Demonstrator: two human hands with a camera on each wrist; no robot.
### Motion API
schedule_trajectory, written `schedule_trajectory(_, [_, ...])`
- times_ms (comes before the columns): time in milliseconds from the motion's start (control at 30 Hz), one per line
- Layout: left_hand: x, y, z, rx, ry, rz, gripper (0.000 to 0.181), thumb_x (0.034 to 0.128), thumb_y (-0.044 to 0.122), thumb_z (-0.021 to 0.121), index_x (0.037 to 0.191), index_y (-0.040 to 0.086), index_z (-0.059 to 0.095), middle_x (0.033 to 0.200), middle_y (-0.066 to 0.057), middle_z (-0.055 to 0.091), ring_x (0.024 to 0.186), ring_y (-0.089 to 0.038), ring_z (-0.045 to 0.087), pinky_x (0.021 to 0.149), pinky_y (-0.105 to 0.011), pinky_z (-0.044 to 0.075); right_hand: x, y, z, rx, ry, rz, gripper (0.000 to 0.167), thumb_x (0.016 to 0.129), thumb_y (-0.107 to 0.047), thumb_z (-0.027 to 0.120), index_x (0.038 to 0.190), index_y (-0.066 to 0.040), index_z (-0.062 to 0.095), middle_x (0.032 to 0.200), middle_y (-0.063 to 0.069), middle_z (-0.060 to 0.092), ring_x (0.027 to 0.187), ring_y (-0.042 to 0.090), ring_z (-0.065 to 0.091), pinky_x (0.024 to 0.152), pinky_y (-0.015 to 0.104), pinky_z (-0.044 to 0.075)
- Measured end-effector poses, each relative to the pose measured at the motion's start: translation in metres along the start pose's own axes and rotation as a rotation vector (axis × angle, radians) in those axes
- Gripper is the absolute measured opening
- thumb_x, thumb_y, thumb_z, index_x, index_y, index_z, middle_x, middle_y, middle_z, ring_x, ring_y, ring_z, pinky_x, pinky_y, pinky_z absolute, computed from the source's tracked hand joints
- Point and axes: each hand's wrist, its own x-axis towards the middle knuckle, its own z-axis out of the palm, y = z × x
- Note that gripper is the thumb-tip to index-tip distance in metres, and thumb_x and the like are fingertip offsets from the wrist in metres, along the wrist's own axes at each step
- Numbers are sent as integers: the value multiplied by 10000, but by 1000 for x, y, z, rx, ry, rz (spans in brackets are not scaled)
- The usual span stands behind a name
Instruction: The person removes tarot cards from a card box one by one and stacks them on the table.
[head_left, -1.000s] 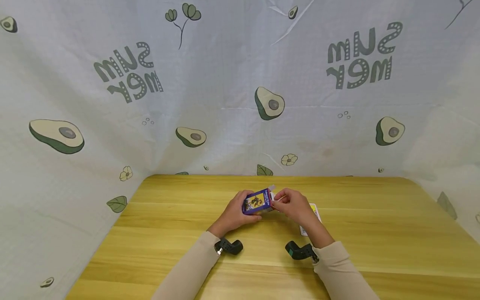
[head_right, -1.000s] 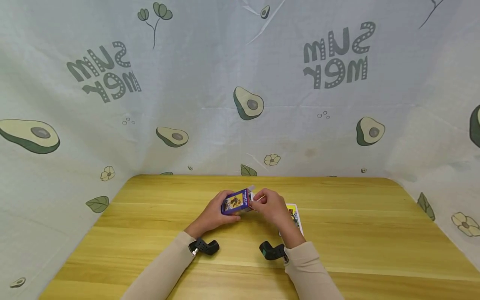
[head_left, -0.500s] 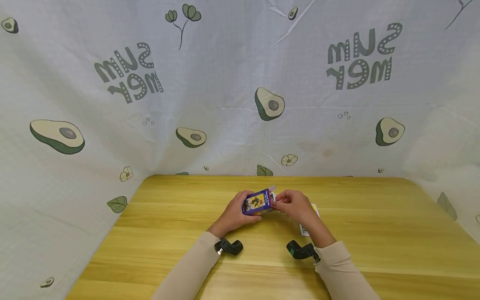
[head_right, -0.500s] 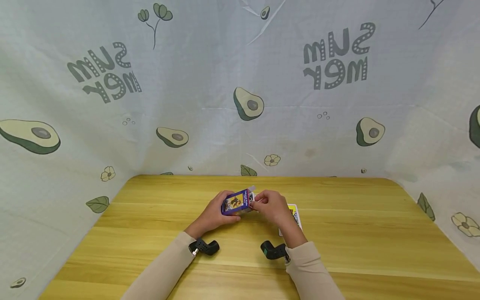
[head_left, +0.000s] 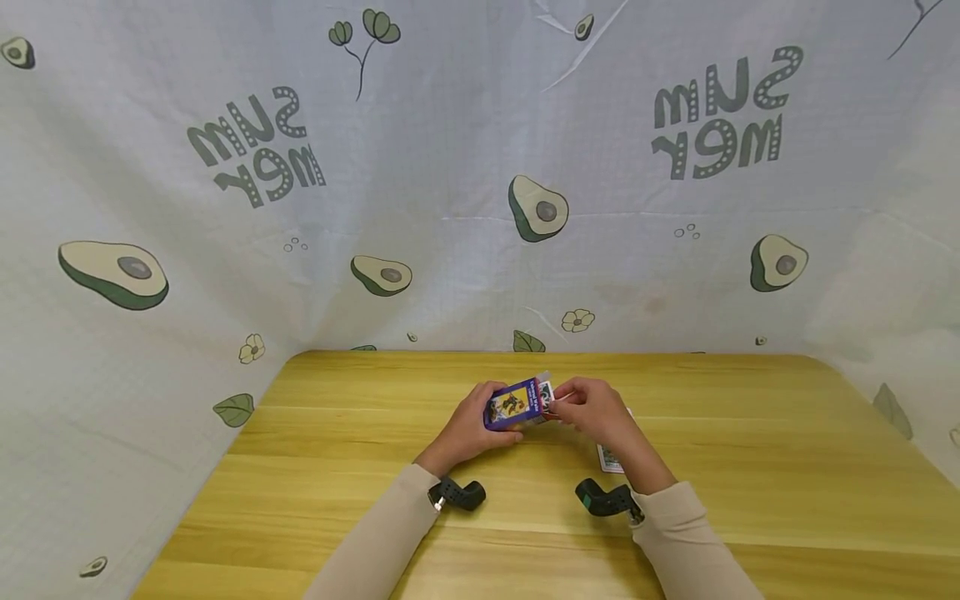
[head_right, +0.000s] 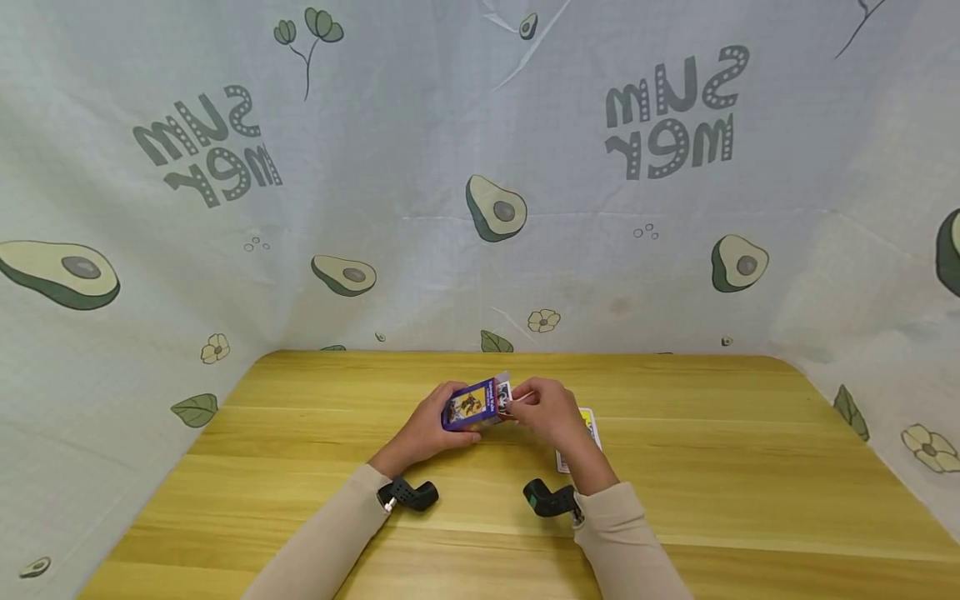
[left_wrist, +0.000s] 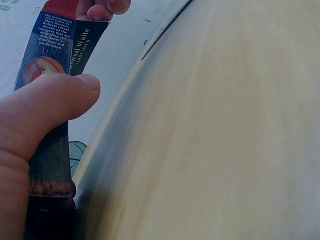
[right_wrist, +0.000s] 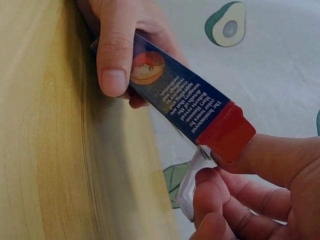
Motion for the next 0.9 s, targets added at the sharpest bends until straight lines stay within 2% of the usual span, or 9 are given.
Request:
schedule_trajectory(233, [0,1,0,-1,-1,-5,710,776,329,807,1353,151,434,1217,-13,493,1030,-145,514,896,-296,447,1,0,-3,28,-3,6,244,888,-163,674,1071,-5,638,860,88,664,698,208,577,618,299,504])
schedule_trajectory(367, [0,-1,1,-11,-1,-5,715,775,334,808,1355,155,431,1220,-7,491,1030,-141,515,897,-295,447,0,-1,-5,51,-8,8,250,895,-156,673,1081,3,627,859,90,674,719,238,619,636,306,519])
schedule_trajectory(700, [0,-3,1,1,6,5,712,764,342,814,1344,158,444,1206,-7,496,1015,-141,510,880,-298,442,0,3,-13,117,-18,-21,264,911,-127,643,1105,43,588,901,136,696,756,301,682,704,383,556])
schedule_trajectory(900, [1,-4,1,11,6,10,713,759,335,819,1341,157,446,1204,-7,498,1014,-140,509,884,-300,440,-1,3,-18,178,-27,19,276,919,-103,628,1131,61,562,944,193,694,755,321,695,704,400,560])
